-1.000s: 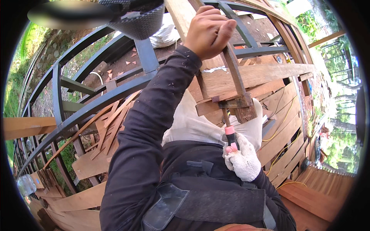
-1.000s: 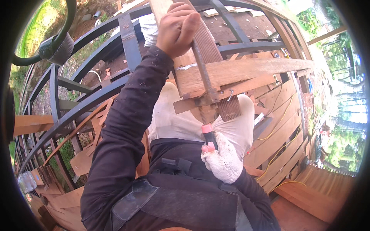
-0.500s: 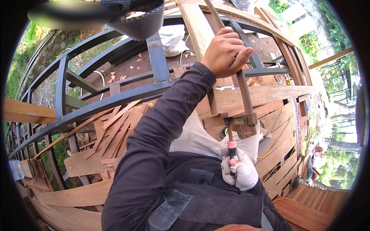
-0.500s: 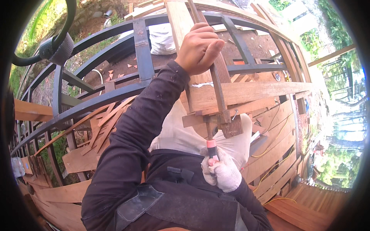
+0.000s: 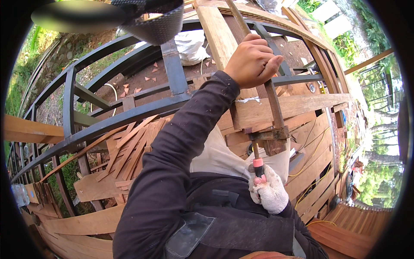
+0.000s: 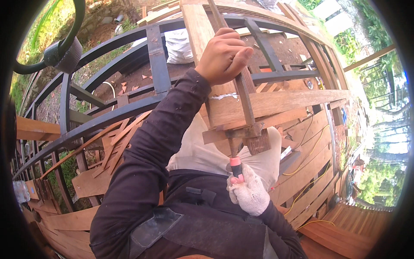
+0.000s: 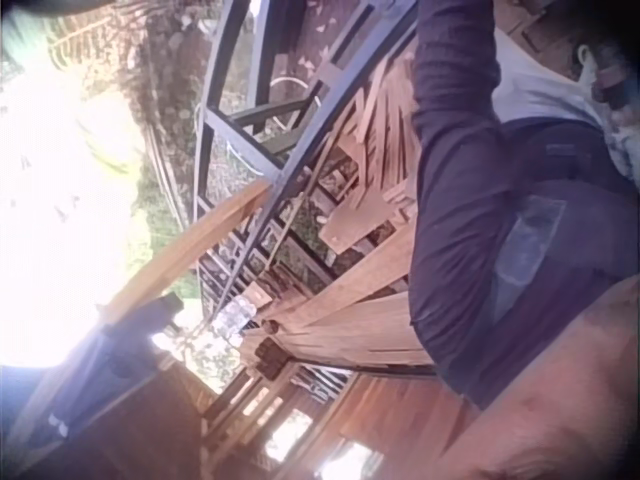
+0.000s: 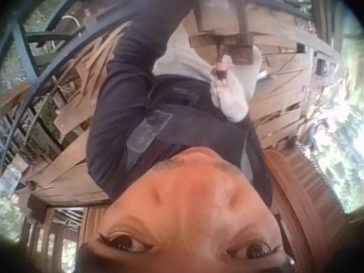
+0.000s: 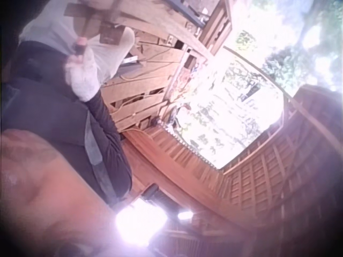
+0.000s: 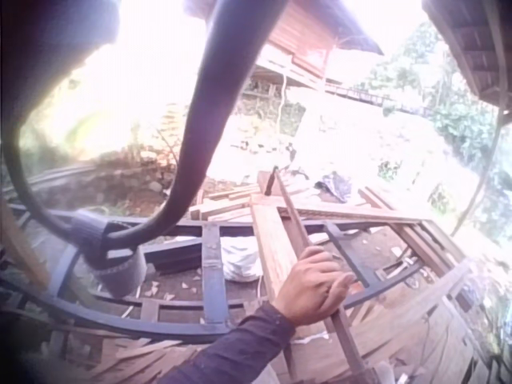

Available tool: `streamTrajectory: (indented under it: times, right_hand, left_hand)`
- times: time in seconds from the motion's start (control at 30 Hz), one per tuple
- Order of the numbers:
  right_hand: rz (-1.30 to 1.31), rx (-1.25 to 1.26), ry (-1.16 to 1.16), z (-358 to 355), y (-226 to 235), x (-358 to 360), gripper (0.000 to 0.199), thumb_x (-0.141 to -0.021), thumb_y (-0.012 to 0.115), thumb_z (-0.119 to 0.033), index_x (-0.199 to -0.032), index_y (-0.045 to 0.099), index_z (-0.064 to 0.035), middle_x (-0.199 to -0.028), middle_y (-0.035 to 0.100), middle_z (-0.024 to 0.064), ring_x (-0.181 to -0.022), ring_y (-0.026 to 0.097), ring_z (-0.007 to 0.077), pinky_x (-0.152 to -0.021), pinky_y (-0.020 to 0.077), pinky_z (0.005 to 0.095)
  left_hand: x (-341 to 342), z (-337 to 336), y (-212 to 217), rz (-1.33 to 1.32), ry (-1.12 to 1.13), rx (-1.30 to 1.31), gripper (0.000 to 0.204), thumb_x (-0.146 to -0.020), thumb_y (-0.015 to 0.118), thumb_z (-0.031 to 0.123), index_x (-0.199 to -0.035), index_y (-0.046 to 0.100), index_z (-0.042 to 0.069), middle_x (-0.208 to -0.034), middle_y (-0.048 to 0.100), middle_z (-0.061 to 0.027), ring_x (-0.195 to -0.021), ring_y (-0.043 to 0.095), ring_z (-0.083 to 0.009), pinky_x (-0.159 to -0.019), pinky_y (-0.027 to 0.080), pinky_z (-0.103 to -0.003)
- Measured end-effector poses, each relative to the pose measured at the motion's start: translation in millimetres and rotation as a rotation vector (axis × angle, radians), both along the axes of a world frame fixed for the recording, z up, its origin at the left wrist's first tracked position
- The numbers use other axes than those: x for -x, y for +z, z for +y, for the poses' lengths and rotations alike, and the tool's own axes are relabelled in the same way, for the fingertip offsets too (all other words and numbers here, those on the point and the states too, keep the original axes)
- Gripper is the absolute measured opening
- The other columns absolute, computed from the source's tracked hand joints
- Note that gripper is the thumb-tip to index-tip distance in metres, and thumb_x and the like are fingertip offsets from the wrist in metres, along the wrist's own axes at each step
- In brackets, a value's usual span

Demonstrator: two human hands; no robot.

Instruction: The person applies wood glue to a wooden plank and attaches it to a metal frame. They then use a clamp to secure the plank in place while the glue sets.

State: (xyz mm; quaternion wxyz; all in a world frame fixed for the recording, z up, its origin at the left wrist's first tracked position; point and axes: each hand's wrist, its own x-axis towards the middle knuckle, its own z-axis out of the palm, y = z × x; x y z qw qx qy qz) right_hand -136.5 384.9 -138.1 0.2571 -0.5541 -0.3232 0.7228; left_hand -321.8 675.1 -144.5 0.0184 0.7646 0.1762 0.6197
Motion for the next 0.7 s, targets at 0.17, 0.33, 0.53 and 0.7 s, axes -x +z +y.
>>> streamTrajectory:
  times: [0.17,0.33,0.53,0.7]
  right_hand:
    - [-0.04,-0.087,0.036,2,2,2,0.04,-0.095,0.054,0.0,-0.133,0.042,-0.0057,-0.094,0.057,0.0017,-0.073,0.056,0.0066,-0.059,0.0479,0.0231]
    - [-0.318,-0.133,0.148,4,12,9,0.038,-0.095,0.054,0.001,-0.131,0.043,-0.0043,-0.089,0.057,0.0025,-0.068,0.055,0.0072,-0.059,0.0484,0.0243]
    - [0.078,-0.002,-0.05,3,-2,1,0.037,-0.093,0.059,-0.007,-0.127,0.047,0.0001,-0.083,0.055,0.0049,-0.058,0.05,0.0093,-0.051,0.0422,0.0244]
    - [0.698,0.228,-0.127,9,-27,-10,0.05,-0.09,0.071,-0.021,-0.129,0.048,0.0003,-0.082,0.055,0.0086,-0.052,0.043,0.0115,-0.043,0.035,0.0266]
  left_hand:
    - [0,3,-1,-0.014,-0.017,-0.016,0.034,-0.097,0.056,0.014,-0.065,0.059,0.003,-0.063,0.059,-0.0068,-0.063,0.052,-0.0275,-0.079,0.045,-0.039]
    - [0,2,-3,-0.001,-0.011,-0.005,0.034,-0.098,0.056,0.014,-0.067,0.061,0.002,-0.065,0.062,-0.0075,-0.064,0.054,-0.0275,-0.081,0.046,-0.039]
    - [1,4,-3,0.005,-0.009,-0.024,0.035,-0.099,0.055,0.015,-0.067,0.062,0.001,-0.068,0.064,-0.0093,-0.068,0.058,-0.0287,-0.083,0.047,-0.04]
    - [2,4,-2,-0.001,-0.03,-0.028,0.036,-0.099,0.054,0.014,-0.066,0.061,0.002,-0.067,0.064,-0.0092,-0.066,0.057,-0.0286,-0.082,0.046,-0.04]
